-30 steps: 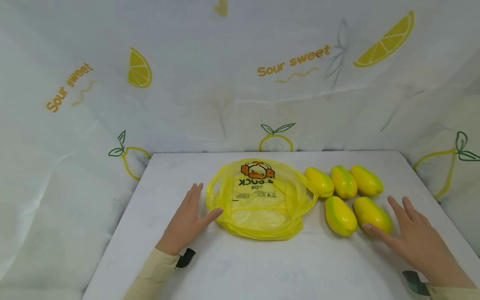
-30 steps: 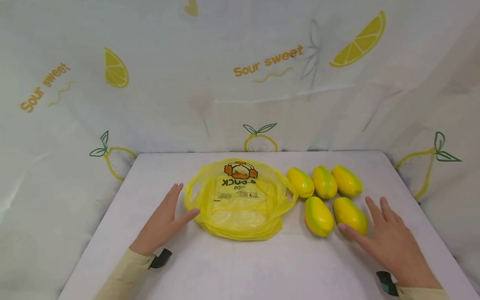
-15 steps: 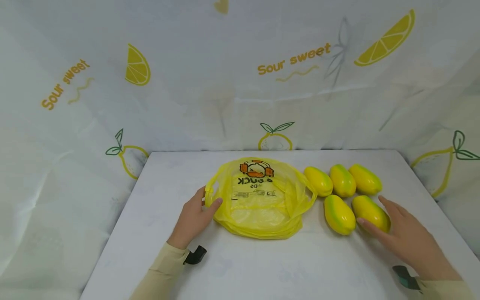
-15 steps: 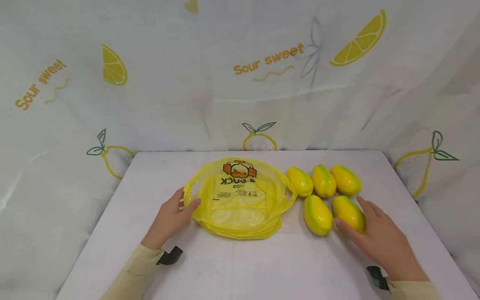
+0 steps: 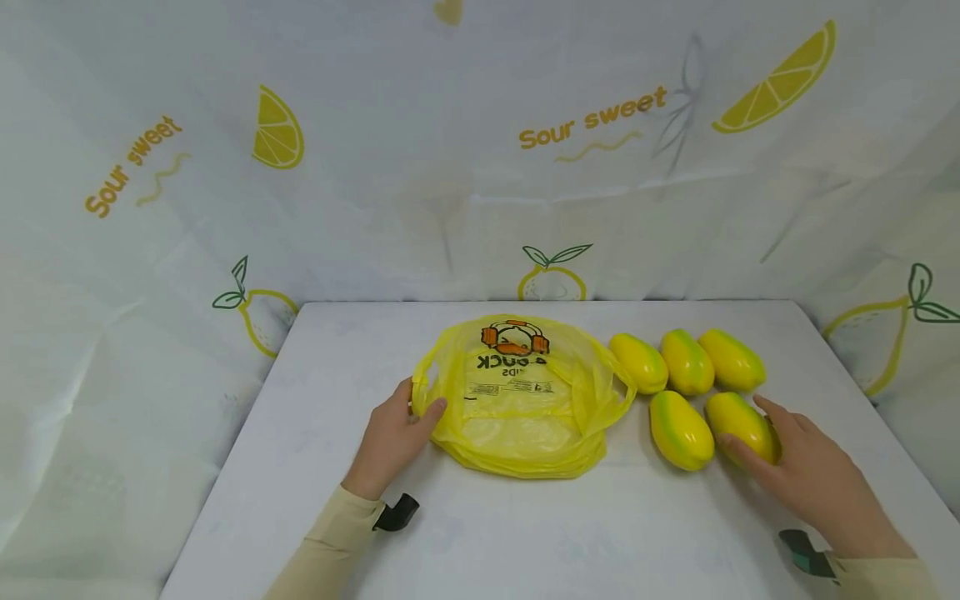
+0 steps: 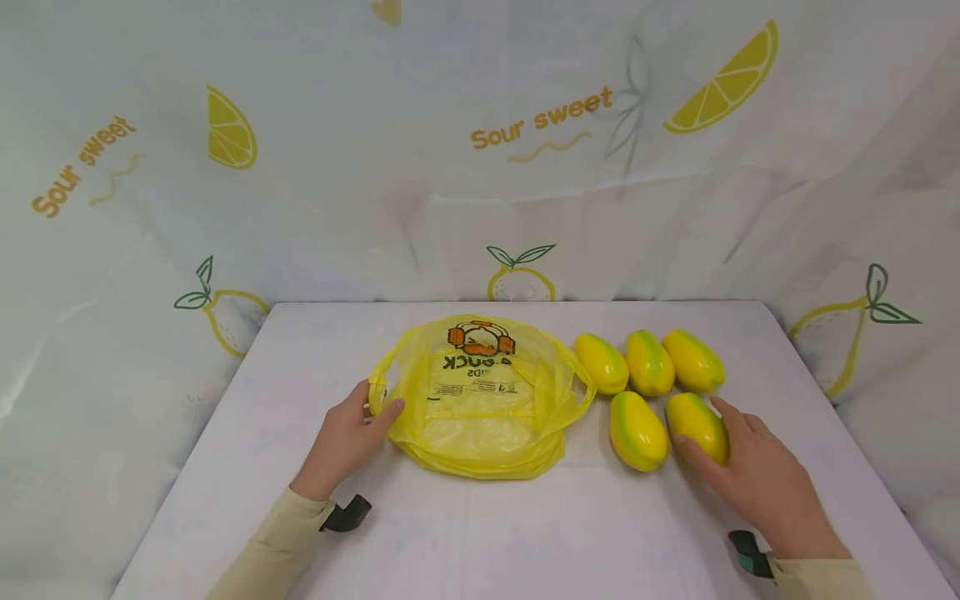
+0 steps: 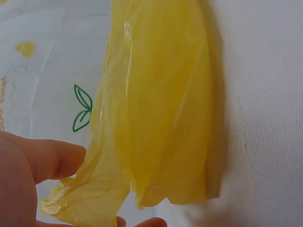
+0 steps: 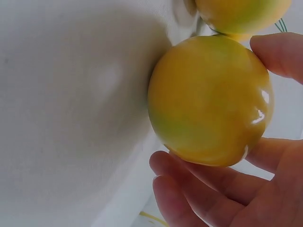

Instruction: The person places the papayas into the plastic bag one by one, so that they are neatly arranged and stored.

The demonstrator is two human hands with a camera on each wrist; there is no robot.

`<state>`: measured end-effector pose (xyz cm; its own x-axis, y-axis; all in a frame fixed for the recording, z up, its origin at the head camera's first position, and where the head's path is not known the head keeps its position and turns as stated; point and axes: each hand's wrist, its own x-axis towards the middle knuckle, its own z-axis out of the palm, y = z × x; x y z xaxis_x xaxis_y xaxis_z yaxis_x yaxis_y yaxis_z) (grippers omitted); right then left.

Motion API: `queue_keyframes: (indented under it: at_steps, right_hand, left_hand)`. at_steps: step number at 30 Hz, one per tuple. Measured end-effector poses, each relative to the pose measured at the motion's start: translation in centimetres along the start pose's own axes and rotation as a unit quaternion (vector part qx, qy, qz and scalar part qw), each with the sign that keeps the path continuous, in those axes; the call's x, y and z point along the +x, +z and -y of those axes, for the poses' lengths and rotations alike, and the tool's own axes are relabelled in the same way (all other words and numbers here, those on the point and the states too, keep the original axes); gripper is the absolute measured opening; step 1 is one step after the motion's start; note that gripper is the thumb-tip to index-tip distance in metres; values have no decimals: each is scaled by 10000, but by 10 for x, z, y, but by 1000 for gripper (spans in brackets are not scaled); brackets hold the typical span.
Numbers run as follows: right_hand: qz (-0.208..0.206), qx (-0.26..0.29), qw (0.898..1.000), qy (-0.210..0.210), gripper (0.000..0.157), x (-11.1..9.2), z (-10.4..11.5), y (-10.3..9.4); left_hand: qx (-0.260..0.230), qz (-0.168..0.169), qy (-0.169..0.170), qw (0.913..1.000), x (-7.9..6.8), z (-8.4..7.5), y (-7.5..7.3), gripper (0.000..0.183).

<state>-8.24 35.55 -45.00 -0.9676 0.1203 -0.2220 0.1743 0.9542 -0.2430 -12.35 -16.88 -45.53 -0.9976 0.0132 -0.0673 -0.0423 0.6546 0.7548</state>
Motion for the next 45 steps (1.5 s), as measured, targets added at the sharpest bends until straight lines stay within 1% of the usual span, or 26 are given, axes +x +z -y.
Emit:
queue_keyframes:
  at_steps: [6, 11, 15, 18, 21, 23, 30, 37, 41, 45]
  right_hand:
    - [4, 57, 9999, -107, 106, 0, 3, -3]
    - [-86, 11, 9996, -263, 101, 0, 2, -7]
    - [-307, -57, 9988, -376, 97, -3, 3, -14]
    - [-537, -56, 9975, -457, 95, -5, 10, -23]
    - [-781, 37, 9950, -619, 93, -6, 22, -31]
    - [-871, 132, 9931, -775, 93, -5, 31, -36]
    - [-911, 454, 9854, -1362, 88, 6, 74, -44]
    - [-763, 572, 9798, -1758, 82, 17, 120, -45]
    - [-627, 530, 9774, -1950, 80, 22, 144, -42]
    - [-437, 493, 9763, -2060, 79, 28, 164, -39]
  left_hand:
    - [2, -16, -66, 10000, 0, 3, 1, 64]
    - [63, -38, -79, 9999, 0, 4, 1, 52]
    - [93, -47, -91, 9999, -1, 4, 0, 39]
    - [96, -63, -154, 9998, -1, 3, -1, 36]
    - [125, -109, -253, 9995, -1, 2, -1, 35]
    - [160, -141, -312, 9993, -1, 0, -1, 35]
    - [196, -110, -430, 9988, 1, -4, 0, 33]
    - [294, -82, -367, 9989, 4, -2, 1, 31]
    - [329, -45, -253, 9991, 5, -3, 1, 29]
    - [317, -43, -129, 9994, 6, -7, 0, 28]
